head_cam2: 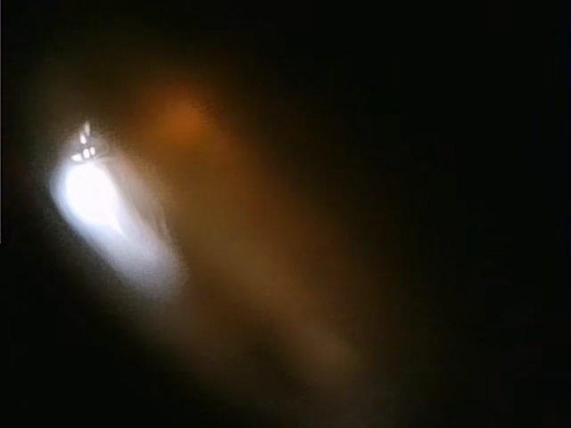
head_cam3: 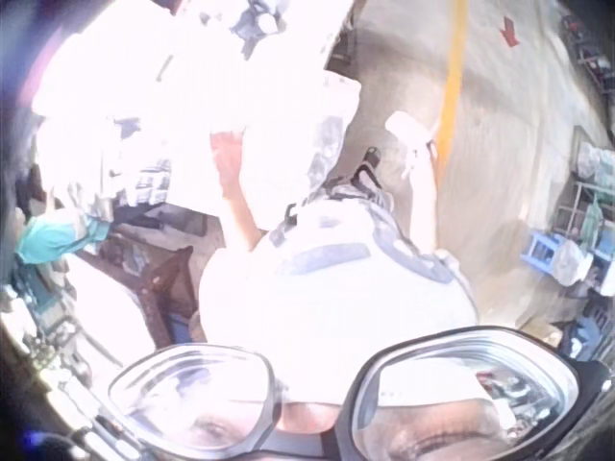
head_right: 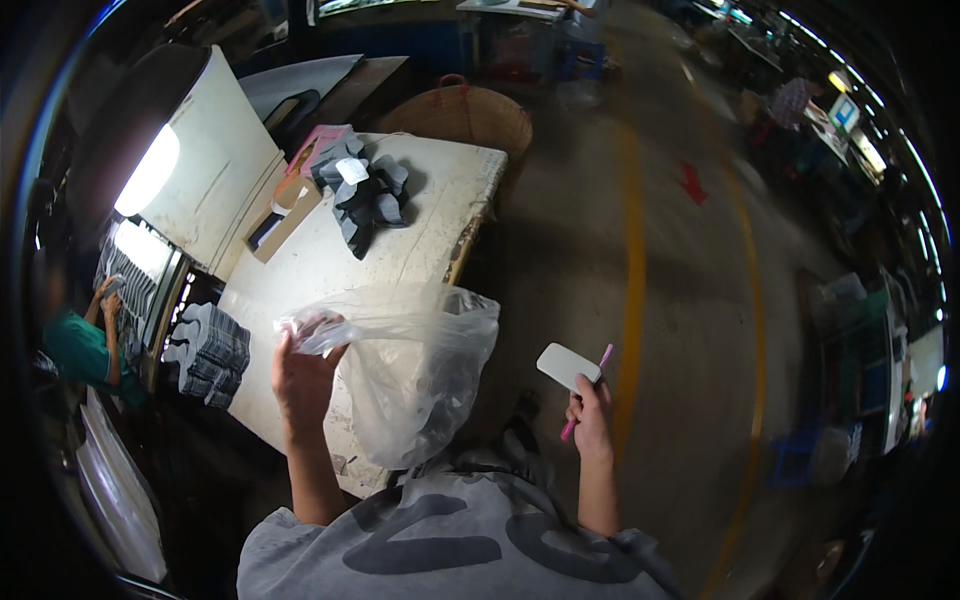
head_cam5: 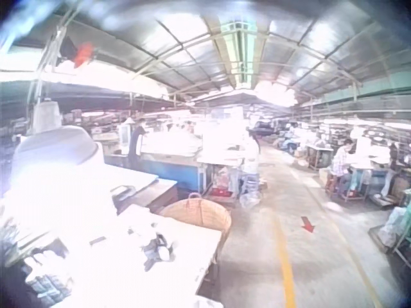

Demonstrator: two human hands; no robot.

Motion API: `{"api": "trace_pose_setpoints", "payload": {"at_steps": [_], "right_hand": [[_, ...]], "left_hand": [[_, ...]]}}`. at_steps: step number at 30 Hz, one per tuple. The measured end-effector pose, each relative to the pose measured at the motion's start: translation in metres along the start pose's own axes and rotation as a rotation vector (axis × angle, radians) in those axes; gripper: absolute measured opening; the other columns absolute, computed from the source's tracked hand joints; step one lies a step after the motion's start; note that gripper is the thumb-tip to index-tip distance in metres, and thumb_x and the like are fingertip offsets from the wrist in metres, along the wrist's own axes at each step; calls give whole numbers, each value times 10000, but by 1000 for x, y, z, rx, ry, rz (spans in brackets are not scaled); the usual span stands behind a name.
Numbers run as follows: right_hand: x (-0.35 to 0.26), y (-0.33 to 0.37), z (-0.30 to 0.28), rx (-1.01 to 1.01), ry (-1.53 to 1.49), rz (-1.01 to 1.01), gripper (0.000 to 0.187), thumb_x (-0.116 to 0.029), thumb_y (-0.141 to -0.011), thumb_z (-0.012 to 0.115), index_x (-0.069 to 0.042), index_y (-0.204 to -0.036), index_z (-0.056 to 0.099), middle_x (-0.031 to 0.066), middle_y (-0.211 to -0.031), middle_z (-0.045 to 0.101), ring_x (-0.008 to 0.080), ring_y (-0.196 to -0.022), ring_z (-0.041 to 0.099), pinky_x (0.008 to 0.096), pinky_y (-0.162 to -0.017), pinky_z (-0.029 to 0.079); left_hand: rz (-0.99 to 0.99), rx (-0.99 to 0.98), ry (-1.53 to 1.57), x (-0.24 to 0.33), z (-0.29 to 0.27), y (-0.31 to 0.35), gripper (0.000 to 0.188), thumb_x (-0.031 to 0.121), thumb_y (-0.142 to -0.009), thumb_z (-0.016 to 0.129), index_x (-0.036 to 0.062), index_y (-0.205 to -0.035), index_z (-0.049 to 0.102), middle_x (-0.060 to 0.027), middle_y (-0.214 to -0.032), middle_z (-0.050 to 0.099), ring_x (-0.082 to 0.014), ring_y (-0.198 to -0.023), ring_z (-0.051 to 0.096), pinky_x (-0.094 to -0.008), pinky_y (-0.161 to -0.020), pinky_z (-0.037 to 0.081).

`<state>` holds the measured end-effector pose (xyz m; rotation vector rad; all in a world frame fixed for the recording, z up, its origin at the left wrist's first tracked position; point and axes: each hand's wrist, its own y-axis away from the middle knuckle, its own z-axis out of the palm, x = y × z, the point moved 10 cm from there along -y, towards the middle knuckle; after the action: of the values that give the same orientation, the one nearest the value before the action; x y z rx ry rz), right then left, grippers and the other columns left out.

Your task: The person walks through a factory floor carrying a plastic bag, then places folded gray socks into the bag on a table. The person continues to add socks to the bag and adjusts the contents.

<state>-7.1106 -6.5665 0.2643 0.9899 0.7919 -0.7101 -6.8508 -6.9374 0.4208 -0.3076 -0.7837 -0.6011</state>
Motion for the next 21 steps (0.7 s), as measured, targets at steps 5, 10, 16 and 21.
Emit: {"api": "trace_pose_setpoints", "payload": {"at_steps": [5,10,16,21], "right_hand": [[-37,-110,44,-213,27,124,161,-235,-990,634,-108,-1061,564,-8,-767,520,51,-482,380,237,-459,344],[-29,-191,132,-466,188,257,146,-219,-1000,645,-118,-1073,569,-9,-799,535,49,-495,400,242,-473,365],[28,-235,246,-679,236,414,127,-205,-1018,628,-124,-1101,576,-10,-819,529,67,-527,444,259,-493,389],[90,-264,305,-662,240,537,144,-220,-1051,576,-126,-1152,536,9,-830,502,91,-534,402,270,-487,367]], "left_hand": [[241,127,167,44,-6,6,461,192,-977,530,18,-1403,506,-199,-1337,599,-380,-1295,552,-527,-1062,488],[506,423,-85,84,-36,73,557,-52,-815,504,21,-1367,490,-129,-1234,578,-269,-1135,587,-419,-1012,498],[438,989,-813,96,-81,141,264,-125,-820,436,60,-969,552,28,-852,520,-69,-734,492,-235,-666,396],[162,1072,-1038,69,-101,151,167,-65,-861,442,5,-921,582,15,-784,537,-84,-691,474,-259,-620,392]]}}
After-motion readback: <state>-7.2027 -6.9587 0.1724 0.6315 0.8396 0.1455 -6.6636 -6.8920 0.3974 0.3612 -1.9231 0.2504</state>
